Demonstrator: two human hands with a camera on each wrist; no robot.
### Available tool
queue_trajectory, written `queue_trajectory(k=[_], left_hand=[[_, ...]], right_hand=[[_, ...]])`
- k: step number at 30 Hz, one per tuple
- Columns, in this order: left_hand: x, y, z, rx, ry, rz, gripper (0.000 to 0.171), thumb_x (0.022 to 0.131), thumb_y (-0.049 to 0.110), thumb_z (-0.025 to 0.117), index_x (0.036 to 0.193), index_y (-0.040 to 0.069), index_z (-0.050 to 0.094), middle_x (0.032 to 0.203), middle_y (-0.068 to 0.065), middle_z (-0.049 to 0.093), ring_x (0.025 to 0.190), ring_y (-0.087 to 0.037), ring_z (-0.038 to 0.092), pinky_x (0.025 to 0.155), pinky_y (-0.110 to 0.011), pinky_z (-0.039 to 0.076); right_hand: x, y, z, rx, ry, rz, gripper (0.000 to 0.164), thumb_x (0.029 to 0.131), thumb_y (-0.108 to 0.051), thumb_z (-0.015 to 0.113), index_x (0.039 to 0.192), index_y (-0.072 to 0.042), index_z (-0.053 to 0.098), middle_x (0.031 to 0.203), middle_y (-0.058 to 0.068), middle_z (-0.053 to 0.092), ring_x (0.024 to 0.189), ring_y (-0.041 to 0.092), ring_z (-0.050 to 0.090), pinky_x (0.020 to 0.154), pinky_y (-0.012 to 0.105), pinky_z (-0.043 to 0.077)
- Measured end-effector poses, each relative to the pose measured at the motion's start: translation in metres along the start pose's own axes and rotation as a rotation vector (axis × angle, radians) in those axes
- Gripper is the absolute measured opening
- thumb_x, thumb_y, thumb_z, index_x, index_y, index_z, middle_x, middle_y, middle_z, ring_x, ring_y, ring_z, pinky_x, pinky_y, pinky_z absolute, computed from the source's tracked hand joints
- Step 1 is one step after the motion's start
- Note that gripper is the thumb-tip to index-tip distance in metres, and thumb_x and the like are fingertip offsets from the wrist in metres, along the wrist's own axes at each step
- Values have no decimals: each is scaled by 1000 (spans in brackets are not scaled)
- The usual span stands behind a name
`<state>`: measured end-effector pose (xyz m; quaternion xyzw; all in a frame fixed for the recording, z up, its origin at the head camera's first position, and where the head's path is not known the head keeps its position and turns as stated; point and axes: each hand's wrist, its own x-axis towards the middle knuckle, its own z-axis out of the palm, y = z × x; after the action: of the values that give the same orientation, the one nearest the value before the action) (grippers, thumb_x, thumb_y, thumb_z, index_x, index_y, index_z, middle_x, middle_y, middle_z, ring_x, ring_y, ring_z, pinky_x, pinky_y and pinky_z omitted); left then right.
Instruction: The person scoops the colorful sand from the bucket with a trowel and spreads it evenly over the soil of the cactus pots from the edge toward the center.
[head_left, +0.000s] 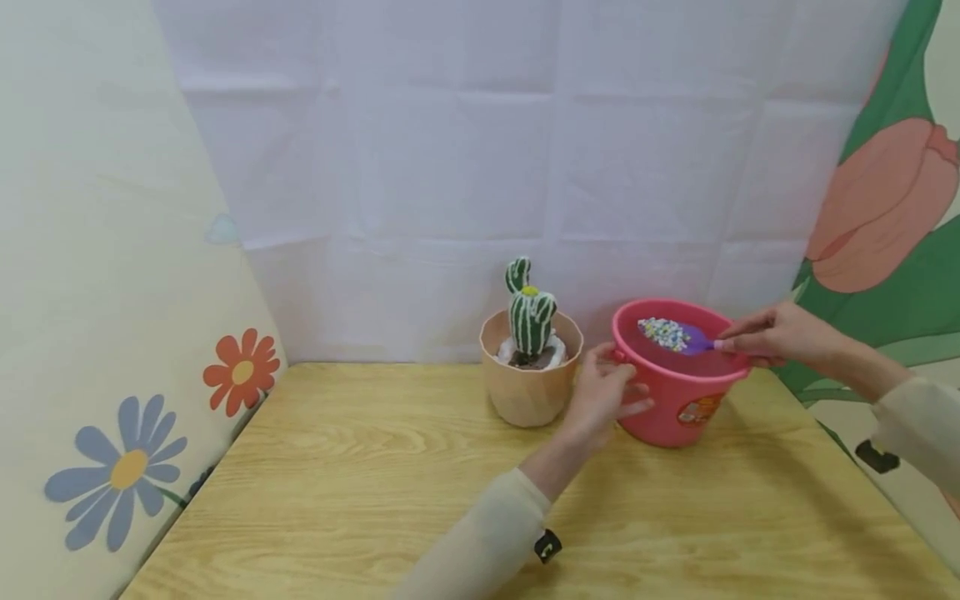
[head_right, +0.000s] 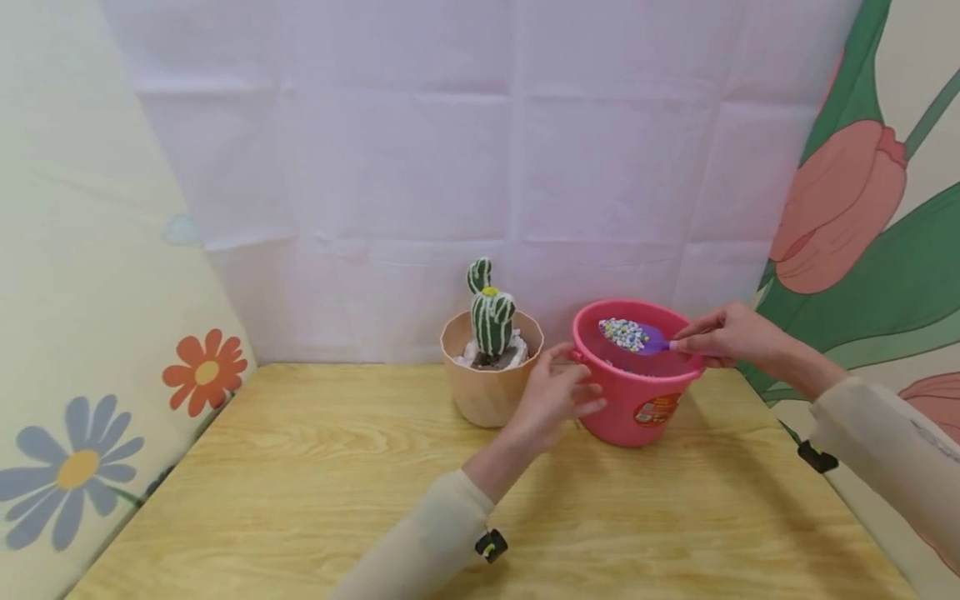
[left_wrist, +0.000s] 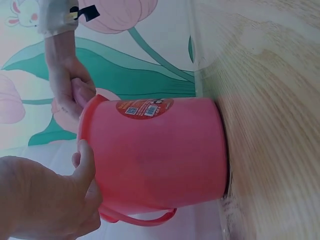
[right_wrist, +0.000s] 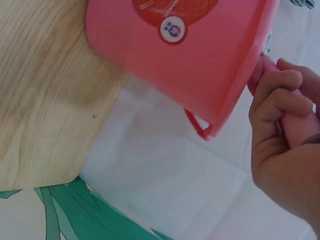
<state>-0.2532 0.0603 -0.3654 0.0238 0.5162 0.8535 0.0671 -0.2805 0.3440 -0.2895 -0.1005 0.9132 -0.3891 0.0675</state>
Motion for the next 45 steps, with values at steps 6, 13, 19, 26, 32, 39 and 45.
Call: queue_trajectory(k=[6,13,19,26,32,39,45], left_hand=[[-5,11,-20,44,-57,8,44,95,-1,62,136,11,52,115,-22,59,82,-26,66,72,-42,63],[-10,31,-49,134,-69,58,48,96,3,61,142,3,45,109,-18,60,77,-21,65,76,-38,62],[-17,49,-69,203,-45,95,47,97,3,63,141,-1,47,108,-18,60,73,-18,65,71,-31,61],[-24,77,-86,442,-85,273,39,99,7,59,137,0,53,111,-15,59,92,-28,67,81,-37,60],[-18,91,-101,731,48,493,35,97,13,60,132,7,61,118,-14,63,101,-25,63,85,-38,57],[1,86,-120,825,212,629,39,95,10,59,132,0,60,125,-19,54,114,-34,54,96,-46,50],[16,77,-139,767,270,473,60,101,27,60,153,6,39,144,-21,43,133,-41,41,108,-52,41]], right_hand=[[-2,-6,3,18,-1,24,50,94,-39,75,125,0,70,70,17,62,56,16,49,52,30,46],[-5,-9,6,27,13,36,53,93,-39,75,127,2,69,72,14,64,60,18,53,54,30,48],[-5,-8,9,18,18,49,57,94,-40,74,129,4,67,80,13,68,67,20,57,60,32,53],[-9,-14,9,-4,33,71,65,91,-47,75,131,4,65,91,12,73,79,25,63,69,36,58],[-10,-19,9,-19,46,68,65,92,-47,74,132,4,64,89,11,72,76,23,62,68,35,57],[-13,-19,11,14,39,60,61,94,-41,74,132,6,64,84,13,71,71,22,61,65,33,58],[-16,-20,12,39,31,57,62,93,-43,74,131,5,65,81,16,68,68,22,59,63,36,58]])
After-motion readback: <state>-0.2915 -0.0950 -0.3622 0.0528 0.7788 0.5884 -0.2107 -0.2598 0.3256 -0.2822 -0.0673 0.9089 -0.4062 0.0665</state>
